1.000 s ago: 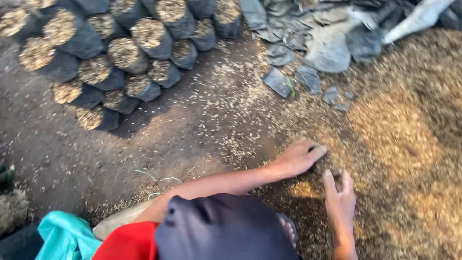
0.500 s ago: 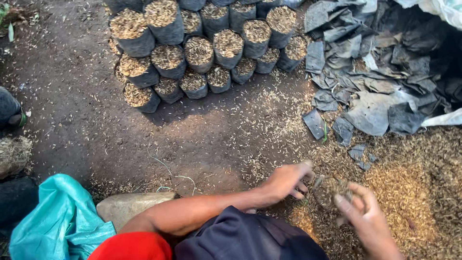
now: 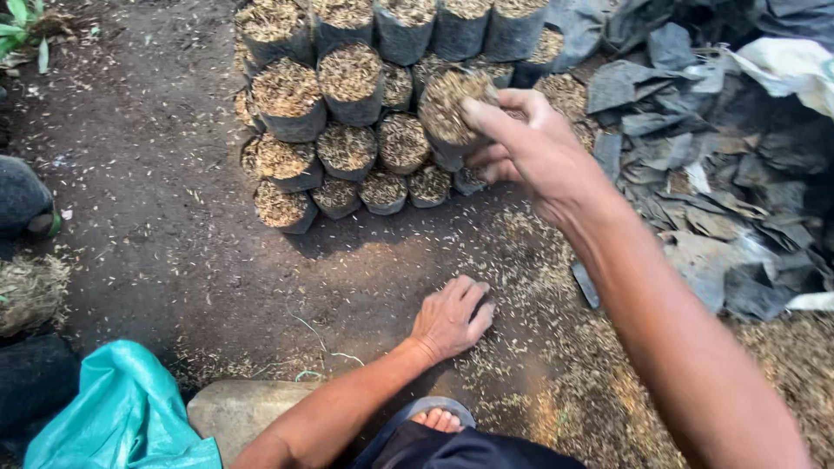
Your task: The person stands on bare ground beside stacks of black nursery pots and a pile of dry husk-like growing medium. They pick up empty pots, press handfuls of the medium into each pot by hand, and place the filled pots onto stacked rows of finished pots.
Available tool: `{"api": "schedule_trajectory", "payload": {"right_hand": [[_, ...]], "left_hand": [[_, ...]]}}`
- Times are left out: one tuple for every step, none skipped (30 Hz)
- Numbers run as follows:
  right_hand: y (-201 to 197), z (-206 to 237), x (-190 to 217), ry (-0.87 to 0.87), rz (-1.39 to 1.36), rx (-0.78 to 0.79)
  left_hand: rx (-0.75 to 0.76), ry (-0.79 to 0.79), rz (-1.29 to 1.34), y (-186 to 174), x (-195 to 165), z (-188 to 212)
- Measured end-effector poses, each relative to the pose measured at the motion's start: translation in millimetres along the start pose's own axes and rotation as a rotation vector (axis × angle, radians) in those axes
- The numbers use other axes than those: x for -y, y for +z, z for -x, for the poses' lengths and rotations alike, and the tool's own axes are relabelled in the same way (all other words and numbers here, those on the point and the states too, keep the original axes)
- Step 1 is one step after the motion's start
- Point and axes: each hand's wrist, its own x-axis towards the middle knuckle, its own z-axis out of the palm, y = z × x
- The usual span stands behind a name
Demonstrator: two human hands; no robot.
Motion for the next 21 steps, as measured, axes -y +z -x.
{"api": "schedule_trajectory", "payload": {"right_hand": [[8, -16, 0, -0.003, 0.016, -0.005], [16, -29, -1, -0.003, 0.028, -0.013], [21, -41, -1, -0.003, 0.032, -0.020], [24, -51, -1, -0.001, 0.041, -0.028], [26, -58, -3, -0.004, 0.054, -0.033], [27, -64, -4, -0.003, 0.060, -0.045], [28, -70, -5, -0.008, 0.065, -0.057], [29, -75, -6, -0.014, 0.065, -0.068], [30, -80, -7, -0.007, 0.070, -0.062], [30, -83, -9, 0.004, 0.073, -0.057], [30, -86, -11, 0.017, 0.076, -0.053], [31, -87, -13, 0.029, 0.087, -0.061], [32, -89, -15, 0.040, 0.097, -0.068], [33, -89, -16, 0.047, 0.105, -0.078], [33, -90, -17, 0.022, 0.135, -0.084], [34, -90, -18, -0.005, 0.161, -0.088], [35, -90, -19, -0.031, 0.189, -0.094], [35, -90, -20, -0.039, 0.213, -0.105], [36, -91, -20, -0.047, 0.234, -0.115], [37, -92, -22, -0.054, 0.258, -0.129], [38, -93, -24, -0.051, 0.253, -0.142]], "left_hand": [[-0.005, -0.002, 0.004, 0, 1, -1], [-0.003, -0.005, 0.008, -1, 2, -2], [0.005, 0.004, 0.001, -2, 2, -3], [0.009, 0.011, -0.002, -2, 3, -3], [0.009, 0.020, -0.006, -2, 3, -4], [0.002, 0.029, -0.010, -2, 4, -4], [-0.007, 0.040, -0.019, -2, 4, -4], [-0.013, 0.053, -0.031, -2, 5, -4], [-0.008, 0.048, -0.029, -1, 6, -4], [0.000, 0.043, -0.025, -1, 6, -4], [0.010, 0.037, -0.019, 0, 6, -3], [0.014, 0.035, -0.017, 0, 7, -3], [0.017, 0.033, -0.016, 1, 7, -3], [0.021, 0.035, -0.017, 1, 7, -3], [0.024, 0.036, -0.022, 2, 6, -3], [0.027, 0.036, -0.032, 2, 6, -3], [0.031, 0.035, -0.040, 2, 5, -4], [0.027, 0.032, -0.034, 1, 4, -4], [0.025, 0.028, -0.031, 0, 3, -4], [0.024, 0.026, -0.024, 0, 2, -5], [0.031, 0.020, -0.030, -1, 0, -5]]}}
